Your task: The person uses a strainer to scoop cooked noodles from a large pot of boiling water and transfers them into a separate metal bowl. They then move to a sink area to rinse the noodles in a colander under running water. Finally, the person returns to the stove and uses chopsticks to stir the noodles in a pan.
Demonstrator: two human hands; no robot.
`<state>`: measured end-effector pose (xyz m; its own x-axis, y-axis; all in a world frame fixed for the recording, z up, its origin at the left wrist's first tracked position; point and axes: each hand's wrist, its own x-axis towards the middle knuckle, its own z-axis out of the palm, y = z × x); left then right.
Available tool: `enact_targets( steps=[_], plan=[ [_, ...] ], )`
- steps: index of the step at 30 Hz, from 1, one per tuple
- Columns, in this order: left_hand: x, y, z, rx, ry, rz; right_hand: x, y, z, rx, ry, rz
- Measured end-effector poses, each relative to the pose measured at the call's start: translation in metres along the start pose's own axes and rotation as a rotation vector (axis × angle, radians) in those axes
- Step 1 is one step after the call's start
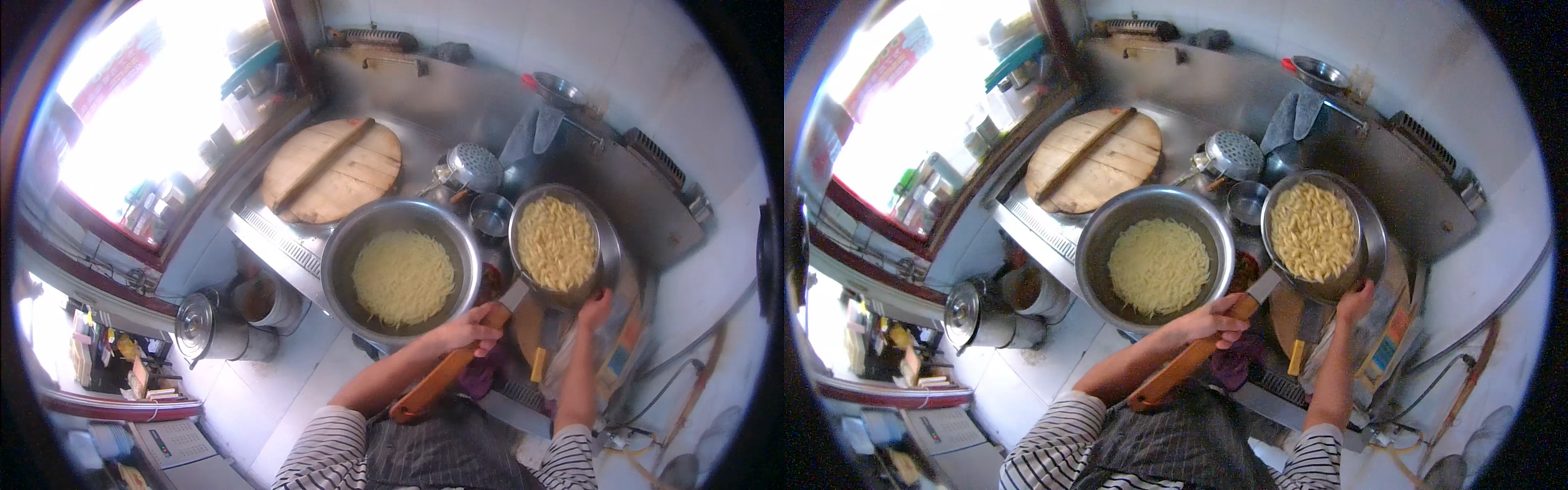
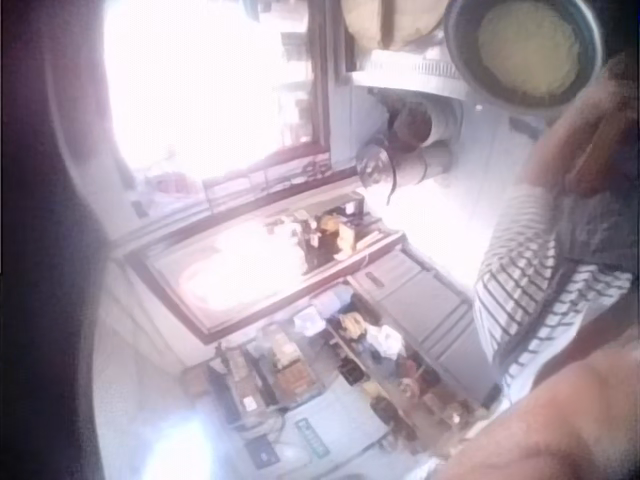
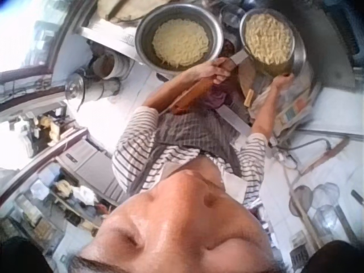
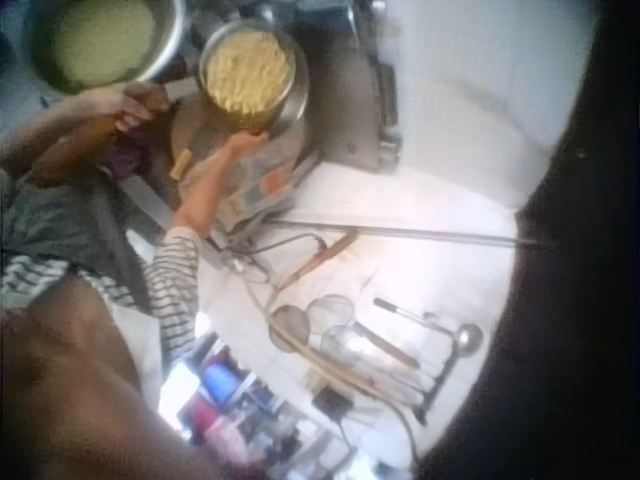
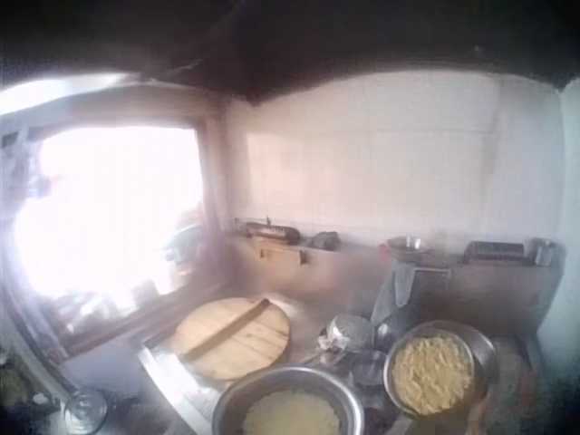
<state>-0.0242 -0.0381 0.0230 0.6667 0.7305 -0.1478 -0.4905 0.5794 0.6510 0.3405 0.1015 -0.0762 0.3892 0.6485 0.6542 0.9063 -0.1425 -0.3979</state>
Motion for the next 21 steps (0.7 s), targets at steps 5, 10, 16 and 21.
enact_targets(
  steps=[5, 10, 16, 21],
  plan=[
    [-0.096, 0.037, -0.006, -0.003, 0.226, -0.024, -0.005, -0.038, -0.019, 0.11, -0.174, 0.103],
    [-0.182, 0.063, -0.011, 0.174, 0.533, 0.017, -0.006, -0.015, -0.002, 0.144, -0.022, 0.008],
    [-0.222, 0.077, -0.024, 0.387, 0.829, -0.176, -0.005, -0.006, 0.01, 0.074, -0.009, 0.013],
    [-0.237, 0.057, -0.034, 0.801, 1.02, -0.267, -0.005, -0.009, 0.007, 0.049, -0.04, 0.03]
  ],
)
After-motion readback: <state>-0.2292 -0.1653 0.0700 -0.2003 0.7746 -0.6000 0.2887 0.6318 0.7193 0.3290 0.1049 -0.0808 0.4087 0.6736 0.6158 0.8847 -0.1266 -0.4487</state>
